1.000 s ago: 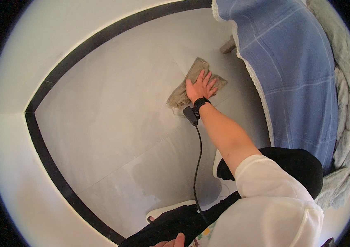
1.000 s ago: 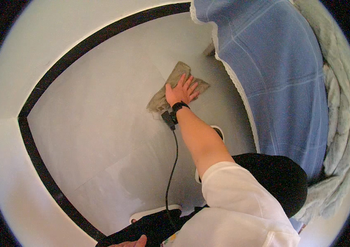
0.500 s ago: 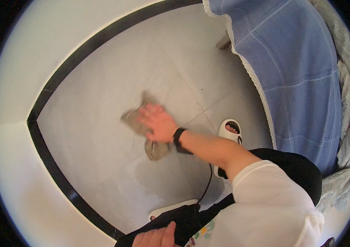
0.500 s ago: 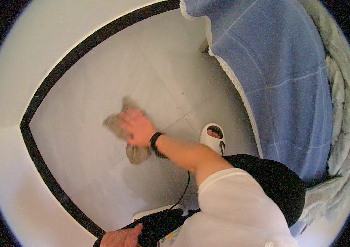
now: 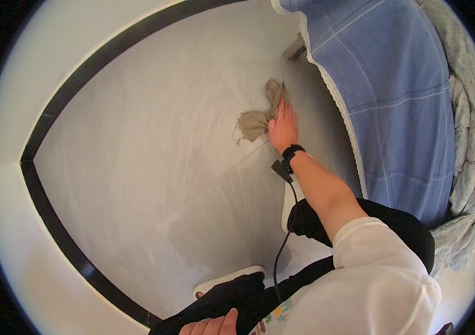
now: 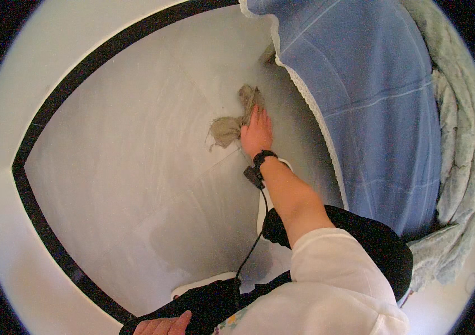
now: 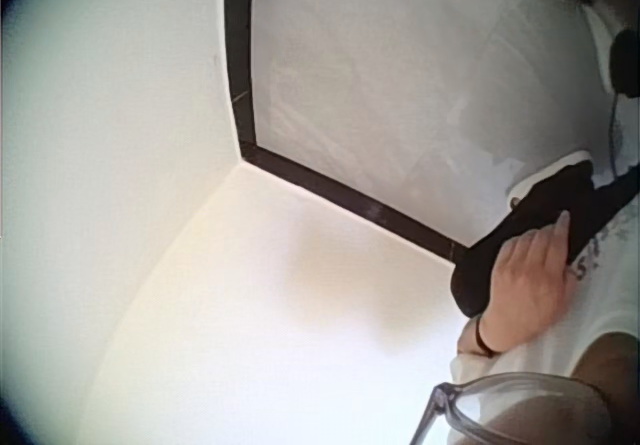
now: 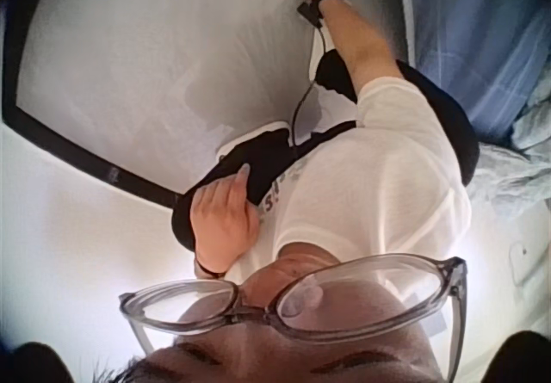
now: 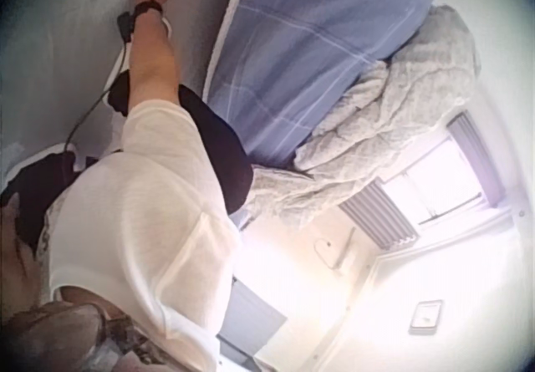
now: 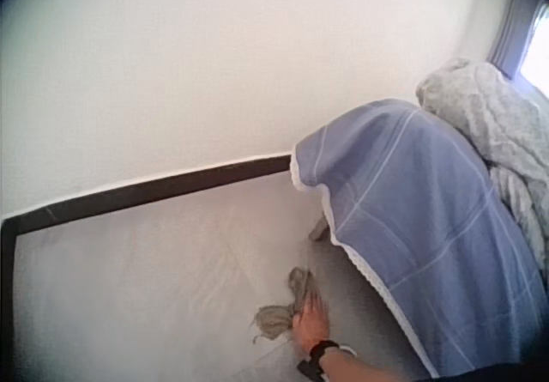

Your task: The person wipes the floor by hand with a cloth, repeatedly rinsing and wringing the cloth in a basin of water and moving across the room near a bed and a suitcase.

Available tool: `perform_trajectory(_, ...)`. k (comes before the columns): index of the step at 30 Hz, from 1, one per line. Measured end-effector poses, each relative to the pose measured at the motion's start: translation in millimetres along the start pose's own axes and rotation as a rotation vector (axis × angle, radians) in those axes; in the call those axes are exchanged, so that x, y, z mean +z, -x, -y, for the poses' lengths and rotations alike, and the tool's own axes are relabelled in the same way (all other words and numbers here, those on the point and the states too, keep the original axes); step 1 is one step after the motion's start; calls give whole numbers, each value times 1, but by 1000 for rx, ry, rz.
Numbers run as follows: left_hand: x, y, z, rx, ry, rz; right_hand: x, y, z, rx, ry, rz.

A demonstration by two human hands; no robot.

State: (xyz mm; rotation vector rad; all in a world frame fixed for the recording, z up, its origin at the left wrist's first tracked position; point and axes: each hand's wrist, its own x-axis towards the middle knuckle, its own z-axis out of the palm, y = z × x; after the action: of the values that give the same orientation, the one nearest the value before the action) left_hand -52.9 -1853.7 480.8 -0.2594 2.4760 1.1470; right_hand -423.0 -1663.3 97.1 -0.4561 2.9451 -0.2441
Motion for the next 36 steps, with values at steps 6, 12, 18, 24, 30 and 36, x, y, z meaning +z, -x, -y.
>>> perform_trajectory(6,2,15,-1,22,4,-29,17,70,60,-123,166,-100)
perform_trajectory(12,3,26,-4,21,-35,-66,37,151,175,-541,-178,93)
perform_trajectory(18,10,39,-11,30,-49,-154,28,179,235,-729,-235,294)
perform_trajectory(24,10,34,-22,0,-63,-125,38,192,226,-851,-60,243)
perform_trajectory(30,13,25,-28,11,-93,-109,8,127,173,-769,-548,548)
perform_trajectory(36,8,12,-29,22,-95,-32,-77,6,53,-22,-644,29)
